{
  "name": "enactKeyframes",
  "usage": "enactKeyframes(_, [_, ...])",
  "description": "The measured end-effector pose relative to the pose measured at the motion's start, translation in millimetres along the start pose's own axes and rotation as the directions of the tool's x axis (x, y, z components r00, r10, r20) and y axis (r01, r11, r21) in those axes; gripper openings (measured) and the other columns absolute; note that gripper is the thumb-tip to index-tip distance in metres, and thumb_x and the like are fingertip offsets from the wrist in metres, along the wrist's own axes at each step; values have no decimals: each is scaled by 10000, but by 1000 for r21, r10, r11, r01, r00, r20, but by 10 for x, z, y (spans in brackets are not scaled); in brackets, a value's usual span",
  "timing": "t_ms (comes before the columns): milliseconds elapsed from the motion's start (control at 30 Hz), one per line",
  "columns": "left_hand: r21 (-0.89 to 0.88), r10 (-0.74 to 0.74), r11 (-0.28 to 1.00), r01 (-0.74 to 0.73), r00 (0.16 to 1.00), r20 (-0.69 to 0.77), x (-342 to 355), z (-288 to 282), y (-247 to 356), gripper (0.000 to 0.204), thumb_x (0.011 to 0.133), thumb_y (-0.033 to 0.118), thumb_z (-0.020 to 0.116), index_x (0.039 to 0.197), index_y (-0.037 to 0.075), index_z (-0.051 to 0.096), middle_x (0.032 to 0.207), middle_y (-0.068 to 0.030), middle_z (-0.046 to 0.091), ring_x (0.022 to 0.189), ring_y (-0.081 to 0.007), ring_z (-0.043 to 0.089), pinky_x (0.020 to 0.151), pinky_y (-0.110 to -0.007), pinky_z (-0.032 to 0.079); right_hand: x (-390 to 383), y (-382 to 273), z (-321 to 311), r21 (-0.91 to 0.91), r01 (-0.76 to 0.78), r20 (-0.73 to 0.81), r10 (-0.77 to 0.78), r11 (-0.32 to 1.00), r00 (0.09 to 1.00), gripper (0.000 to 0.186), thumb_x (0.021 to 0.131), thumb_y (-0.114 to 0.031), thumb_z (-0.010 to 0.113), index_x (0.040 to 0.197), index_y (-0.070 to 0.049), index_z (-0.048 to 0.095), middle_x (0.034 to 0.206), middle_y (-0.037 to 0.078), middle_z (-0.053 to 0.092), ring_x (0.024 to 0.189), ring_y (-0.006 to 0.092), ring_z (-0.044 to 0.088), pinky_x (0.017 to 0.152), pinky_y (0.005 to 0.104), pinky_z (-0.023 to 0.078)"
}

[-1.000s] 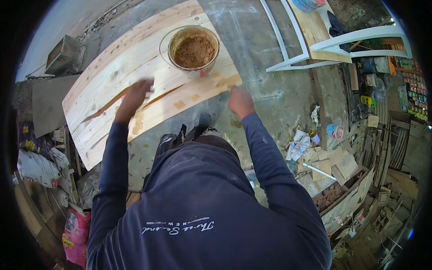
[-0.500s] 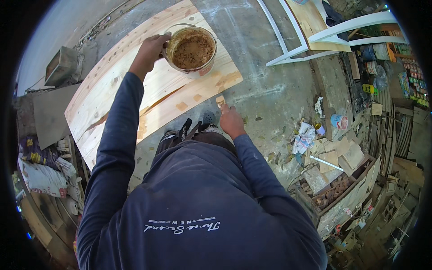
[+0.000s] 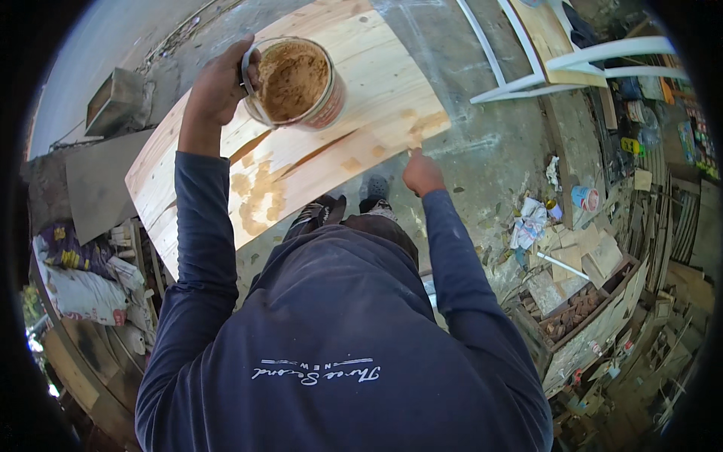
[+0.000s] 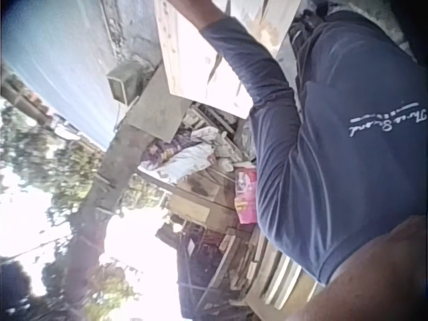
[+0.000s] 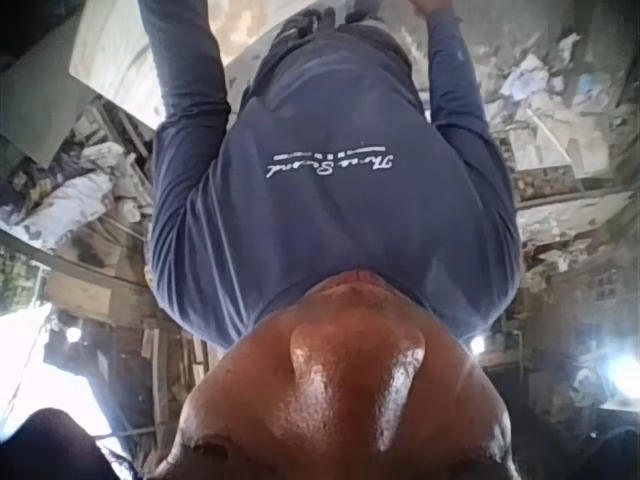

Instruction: The person applies glue into cracks on a wooden board from a bottle and spreads it by hand, wipes the wood surface with a cloth, and spreads wood filler onto imperfections using a small applicator.

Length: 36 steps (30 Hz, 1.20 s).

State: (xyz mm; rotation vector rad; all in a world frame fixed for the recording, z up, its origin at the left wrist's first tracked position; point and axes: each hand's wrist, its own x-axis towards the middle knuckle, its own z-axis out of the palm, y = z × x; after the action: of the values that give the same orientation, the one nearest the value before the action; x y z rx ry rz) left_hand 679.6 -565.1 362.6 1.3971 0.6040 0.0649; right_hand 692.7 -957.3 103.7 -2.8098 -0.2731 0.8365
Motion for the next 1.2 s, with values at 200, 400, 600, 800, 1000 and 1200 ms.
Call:
enactKeyframes(200, [78, -19, 997, 29, 991, -130, -71, -701, -194, 381, 997, 379, 660, 870, 23, 705, 671, 6, 549, 607, -124, 510, 614, -304, 469, -377, -1087, -580, 123, 305, -31, -303, 945, 952, 303, 950, -215, 603, 1172, -8, 604, 970, 303, 716, 925, 476, 700, 817, 557, 548])
enactKeyframes(400, [19, -20, 1000, 25, 971, -239, -163, -1833, -364, 384, 990, 385, 684, 878, 18, 691, 684, -20, 584, 626, -142, 546, 628, -306, 474, -623, -2475, -974, 71, 607, -203, -584, 792, 786, 242, 984, -170, 599, 1169, -17, 630, 1015, 250, 681, 943, 455, 660, 820, 520, 525])
enactKeyframes(600, [-145, 12, 988, -53, 962, -271, -249, -2626, -731, 351, 1012, 343, 677, 923, 6, 719, 710, -7, 578, 675, -125, 576, 661, -298, 491, -810, -3835, -1121, -129, 795, -122, -805, 593, 581, 191, 935, -140, 611, 1085, -33, 662, 991, 193, 679, 910, 402, 685, 803, 502, 557])
enactKeyframes(800, [130, 35, 991, 38, 857, -515, -118, -3357, -1557, 450, 1033, 399, 630, 951, -27, 748, 732, -62, 661, 603, -155, 597, 601, -323, 512, -340, -5049, -634, -464, 788, 51, -877, 404, 479, 185, 917, -112, 610, 965, -66, 783, 960, 151, 751, 878, 334, 747, 741, 464, 602])
enactKeyframes(1000, [575, 290, 806, 139, 753, -590, -44, -3034, -2156, 436, 1086, 378, 492, 999, -28, 625, 841, -269, 708, 847, -471, 688, 757, -569, 525, -19, -5517, -313, -601, 722, 171, -828, 342, 534, 207, 909, -123, 618, 947, -83, 817, 936, 145, 782, 909, 331, 766, 754, 447, 620])
enactKeyframes(1200, [538, 84, 827, 162, 911, -404, 223, -3138, -2716, 448, 942, 377, 702, 1063, -49, 633, 955, -277, 705, 929, -410, 710, 813, -510, 572, 42, -5873, -513, -641, 726, 232, -839, 248, 492, 211, 917, -162, 622, 972, -82, 810, 977, 151, 780, 946, 342, 759, 803, 463, 612])
